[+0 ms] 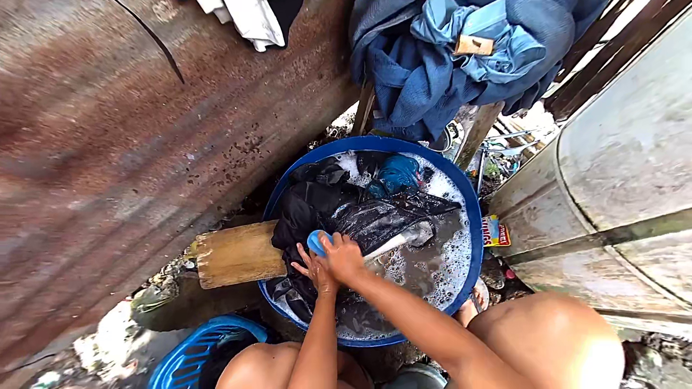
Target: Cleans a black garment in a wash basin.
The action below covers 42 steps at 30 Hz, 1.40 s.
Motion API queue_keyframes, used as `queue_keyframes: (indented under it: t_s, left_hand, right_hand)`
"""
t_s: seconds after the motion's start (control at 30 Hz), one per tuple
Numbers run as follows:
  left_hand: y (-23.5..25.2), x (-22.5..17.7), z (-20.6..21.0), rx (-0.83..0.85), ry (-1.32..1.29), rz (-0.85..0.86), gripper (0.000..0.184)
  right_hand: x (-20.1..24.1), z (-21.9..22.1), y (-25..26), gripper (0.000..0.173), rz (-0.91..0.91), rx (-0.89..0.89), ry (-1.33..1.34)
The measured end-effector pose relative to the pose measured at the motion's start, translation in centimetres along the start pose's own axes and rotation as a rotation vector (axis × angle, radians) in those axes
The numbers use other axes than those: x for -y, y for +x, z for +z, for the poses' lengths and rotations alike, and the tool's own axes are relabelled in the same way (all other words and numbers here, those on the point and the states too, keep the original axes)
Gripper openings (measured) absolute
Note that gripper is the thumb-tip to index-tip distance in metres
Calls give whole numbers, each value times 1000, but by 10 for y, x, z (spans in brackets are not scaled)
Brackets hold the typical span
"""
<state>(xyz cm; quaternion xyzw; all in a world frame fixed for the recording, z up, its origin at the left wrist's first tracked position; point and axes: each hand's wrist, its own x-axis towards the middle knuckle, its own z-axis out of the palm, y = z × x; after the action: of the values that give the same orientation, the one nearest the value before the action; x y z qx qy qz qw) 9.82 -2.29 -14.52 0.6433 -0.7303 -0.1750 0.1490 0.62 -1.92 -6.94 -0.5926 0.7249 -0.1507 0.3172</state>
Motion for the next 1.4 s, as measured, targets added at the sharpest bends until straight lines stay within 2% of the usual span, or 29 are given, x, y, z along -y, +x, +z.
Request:
queue_keyframes:
  t_s: [0.03,0.1,0.17,0.23,0.27,0.33,0.4,0.43,0.47,0.53,0.6,0.67,0.7,0.77,0.83,0.87,0.9,0.97,1.03,1.1,1.17,1.2,1.27,1.33,1.4]
  left_hand:
    - [0,3,1,-41,-41,36,41]
    - [1,2,1,-66,-92,67,20]
    - [1,0,3,-57,-82,66,17]
    - [2,-2,2,-40,-65,53,16]
    - [3,-4,1,-43,-61,46,16]
    - [4,-5,4,-66,-58,45,21]
    - [1,2,7,-47,9,26,49]
    - [0,4,6,-35,25,25,53]
    - [0,4,3,-47,3,51,47]
    - [1,2,0,-47,-61,73,21]
    - [0,-1,1,-35,-67,78,16]
    - [1,-3,2,-26,-59,65,17]
    - [2,-5,2,-27,-53,57,17]
    - [3,-6,4,-42,-39,47,22]
    - [1,-1,6,-26,44,28,49]
    - [0,1,5,-12,68,20,53]
    - [0,2,4,-19,45,41,49]
    - [0,0,-1,1,-34,59,25]
    - [1,-3,-3,17,-43,66,20]
    - [0,-7,-7,41,-27,43,17]
    - [3,-20,-22,141,21,-15,14]
    - [6,-32,-35,230,49,-60,17]
    - [12,-59,-69,342,74,-93,27]
    - [22,-77,-112,269,47,-15,30]
    - [36,-70,-150,113,-30,98,33]
  right_hand:
    - [-9,-8,4,64,5,5,-14]
    - [-53,-37,21,68,110,-159,5]
    - [-98,-73,35,70,311,-275,49]
    - [-113,-85,42,73,486,-325,117]
    - [-101,-77,41,74,470,-346,129]
    - [-49,-39,26,72,286,-296,123]
    - [0,-2,7,68,65,-61,69]
    - [8,-1,4,65,9,26,25]
    - [1,-11,7,64,19,44,10]
    - [-43,-42,21,67,135,-104,25]
    - [-94,-73,34,70,309,-260,61]
    - [-114,-85,39,72,466,-335,121]
    - [-104,-79,39,73,464,-344,129]
    - [-53,-45,25,73,301,-291,118]
    - [-6,-6,9,68,81,-96,58]
    - [2,-1,6,65,21,-3,20]
    - [-2,-7,9,65,23,37,1]
    - [-37,-32,20,67,107,-83,12]
    - [-82,-62,29,68,220,-221,13]
    - [-119,-89,32,72,374,-240,16]
    - [-135,-117,30,75,499,-179,84]
    - [-137,-128,25,75,539,-194,164]
    - [-138,-132,7,72,544,-370,430]
    - [-138,-120,-14,65,506,-580,704]
    - [-140,-99,-31,61,486,-718,948]
